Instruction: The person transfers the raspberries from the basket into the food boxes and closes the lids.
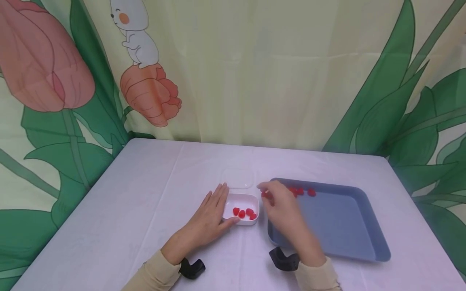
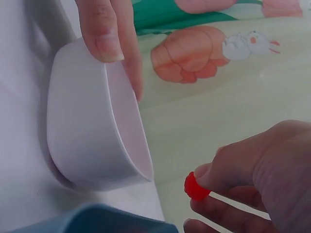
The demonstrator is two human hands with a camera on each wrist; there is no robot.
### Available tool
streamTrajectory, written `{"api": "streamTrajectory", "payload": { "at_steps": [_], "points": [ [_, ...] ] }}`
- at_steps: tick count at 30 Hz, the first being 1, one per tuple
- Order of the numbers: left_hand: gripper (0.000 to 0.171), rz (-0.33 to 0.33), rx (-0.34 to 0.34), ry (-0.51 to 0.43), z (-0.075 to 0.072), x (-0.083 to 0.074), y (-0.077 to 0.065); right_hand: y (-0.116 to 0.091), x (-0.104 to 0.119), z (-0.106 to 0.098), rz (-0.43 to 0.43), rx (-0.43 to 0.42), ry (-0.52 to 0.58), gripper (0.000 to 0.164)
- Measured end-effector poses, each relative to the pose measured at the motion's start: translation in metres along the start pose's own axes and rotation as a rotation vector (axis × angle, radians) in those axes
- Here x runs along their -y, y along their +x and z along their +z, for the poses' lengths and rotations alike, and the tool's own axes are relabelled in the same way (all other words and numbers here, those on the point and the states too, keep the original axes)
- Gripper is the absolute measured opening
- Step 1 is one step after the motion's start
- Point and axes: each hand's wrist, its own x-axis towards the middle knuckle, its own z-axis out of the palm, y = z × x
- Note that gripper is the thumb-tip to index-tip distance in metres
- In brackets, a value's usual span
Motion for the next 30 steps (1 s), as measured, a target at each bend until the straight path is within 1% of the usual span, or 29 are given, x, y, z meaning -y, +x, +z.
{"api": "streamTrajectory", "payload": {
  "at_steps": [8, 14, 20, 26, 30],
  "points": [
    [0.095, -0.003, -0.003, 0.012, 0.001, 0.001, 0.001, 0.001, 0.009, 0.009, -0.037, 0.026, 0.017, 0.039],
    [0.095, 0.009, -0.001, 0.015, 0.000, 0.001, 0.001, 0.000, 0.015, 0.018, -0.064, 0.046, 0.020, 0.039],
    [0.095, 0.016, -0.016, 0.021, 0.000, 0.001, 0.001, 0.000, 0.016, 0.026, -0.102, 0.040, 0.022, 0.035],
    [0.094, 0.019, -0.005, 0.020, 0.000, 0.001, 0.000, -0.001, 0.016, 0.033, -0.112, 0.051, 0.016, 0.035],
    [0.094, 0.019, -0.004, 0.019, 0.000, 0.001, -0.001, -0.002, 0.016, 0.039, -0.142, 0.051, 0.010, 0.036]
  ]
}}
